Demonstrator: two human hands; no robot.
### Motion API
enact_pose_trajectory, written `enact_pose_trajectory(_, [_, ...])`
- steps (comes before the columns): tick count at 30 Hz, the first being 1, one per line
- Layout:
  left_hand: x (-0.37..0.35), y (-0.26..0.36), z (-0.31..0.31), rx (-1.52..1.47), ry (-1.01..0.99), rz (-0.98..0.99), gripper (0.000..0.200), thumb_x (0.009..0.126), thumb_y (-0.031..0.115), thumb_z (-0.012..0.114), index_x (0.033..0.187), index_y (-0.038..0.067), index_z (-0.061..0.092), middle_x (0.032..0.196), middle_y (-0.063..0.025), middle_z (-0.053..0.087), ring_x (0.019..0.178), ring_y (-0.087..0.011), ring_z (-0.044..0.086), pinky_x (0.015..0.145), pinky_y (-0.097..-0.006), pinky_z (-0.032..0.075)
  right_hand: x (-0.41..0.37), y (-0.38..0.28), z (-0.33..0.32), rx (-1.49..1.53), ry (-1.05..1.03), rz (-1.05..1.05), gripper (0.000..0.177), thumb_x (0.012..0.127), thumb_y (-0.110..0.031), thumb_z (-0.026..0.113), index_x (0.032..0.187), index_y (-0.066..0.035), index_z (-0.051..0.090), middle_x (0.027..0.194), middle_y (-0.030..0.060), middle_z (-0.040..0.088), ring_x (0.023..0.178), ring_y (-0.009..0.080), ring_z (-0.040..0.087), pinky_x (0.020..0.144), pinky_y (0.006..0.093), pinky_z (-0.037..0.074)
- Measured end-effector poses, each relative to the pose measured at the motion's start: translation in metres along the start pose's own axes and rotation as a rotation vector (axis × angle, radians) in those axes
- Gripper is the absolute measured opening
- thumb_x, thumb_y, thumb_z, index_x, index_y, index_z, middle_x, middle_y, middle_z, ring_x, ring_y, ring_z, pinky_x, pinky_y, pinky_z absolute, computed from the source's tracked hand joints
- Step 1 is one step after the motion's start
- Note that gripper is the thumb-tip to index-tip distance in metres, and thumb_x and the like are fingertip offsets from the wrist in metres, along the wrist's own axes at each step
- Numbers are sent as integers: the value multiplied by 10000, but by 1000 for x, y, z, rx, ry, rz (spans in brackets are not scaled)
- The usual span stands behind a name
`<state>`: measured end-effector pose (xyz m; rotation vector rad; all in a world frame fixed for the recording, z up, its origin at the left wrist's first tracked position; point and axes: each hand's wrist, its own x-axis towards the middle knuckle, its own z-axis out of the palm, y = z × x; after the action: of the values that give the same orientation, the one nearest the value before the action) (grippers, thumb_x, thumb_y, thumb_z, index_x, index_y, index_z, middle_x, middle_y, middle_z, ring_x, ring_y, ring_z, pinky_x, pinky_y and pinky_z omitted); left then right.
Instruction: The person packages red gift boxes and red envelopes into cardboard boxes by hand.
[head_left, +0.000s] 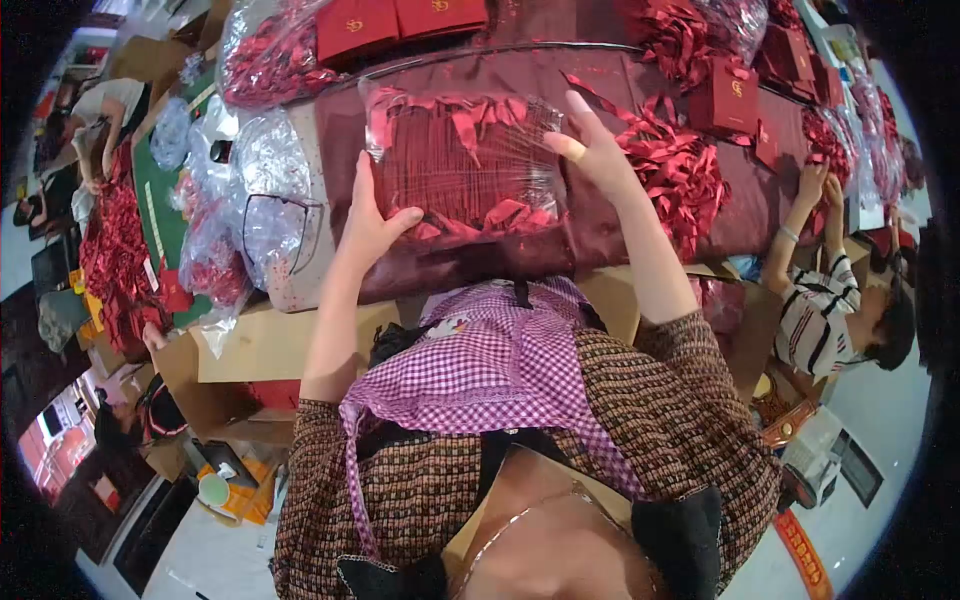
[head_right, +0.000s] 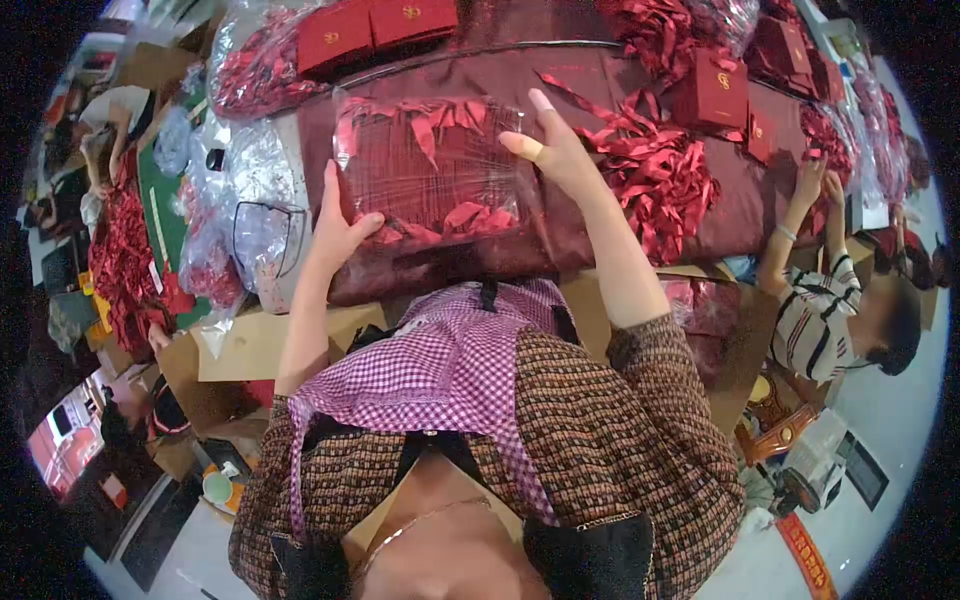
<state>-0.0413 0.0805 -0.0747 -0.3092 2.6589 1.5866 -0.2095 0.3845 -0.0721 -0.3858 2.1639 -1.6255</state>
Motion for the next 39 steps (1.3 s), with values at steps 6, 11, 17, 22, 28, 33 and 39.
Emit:
enact_pose_trajectory(6, [-13,42,18,711,136,246,1069,662,484,735,1437,19,165,1487,-253,125,1369,-423,145,1081,-547,167,37,3,-15,56,-78,52,520,911,-353,559,1276,13,499,1286,115,533,1213,192,468,1034,302,331])
enact_pose_trajectory(11, [-11,72,72,727,-52,500,994,616,482,733,1376,0,312,1477,-219,203,1352,-444,176,1070,-572,165,65,3,-13,38,-289,65,488,941,-386,492,1242,-5,545,1241,85,569,1177,176,493,1023,302,348])
enact_pose_trajectory(17, [-4,70,80,790,-30,538,871,615,385,754,1337,52,401,1450,-190,292,1325,-398,278,1042,-552,234,51,-10,0,-116,-375,27,614,814,-392,675,1310,-79,494,1160,75,596,1094,149,511,958,290,378])
enact_pose_trajectory(22, [-1,67,73,791,-38,561,787,622,274,755,1319,88,440,1451,-153,310,1328,-366,287,1052,-538,227,36,-13,1,-79,-357,47,623,792,-327,713,1298,-37,494,1090,66,609,1013,127,532,919,276,407])
enact_pose_trajectory(28, [4,60,25,939,-146,613,688,633,244,731,1284,223,508,1442,-27,361,1324,-342,302,1055,-560,220,-8,-13,15,-18,-203,25,585,794,-237,730,1259,30,495,1106,72,615,1017,133,550,918,282,423])
enact_pose_trajectory(33, [7,21,-36,971,295,388,660,723,250,708,1329,155,464,1430,-122,356,1289,-388,332,1045,-526,255,-72,-7,58,320,-196,117,503,813,-184,710,1217,44,516,1092,94,619,998,155,583,892,289,450])
enact_pose_trajectory(39, [-26,-17,1,-181,361,-228,615,844,229,666,1317,-59,399,1127,-109,576,1003,-177,540,904,-284,411,-59,-14,48,66,60,205,541,833,-221,691,1222,82,471,1112,171,615,1043,202,580,911,309,444])
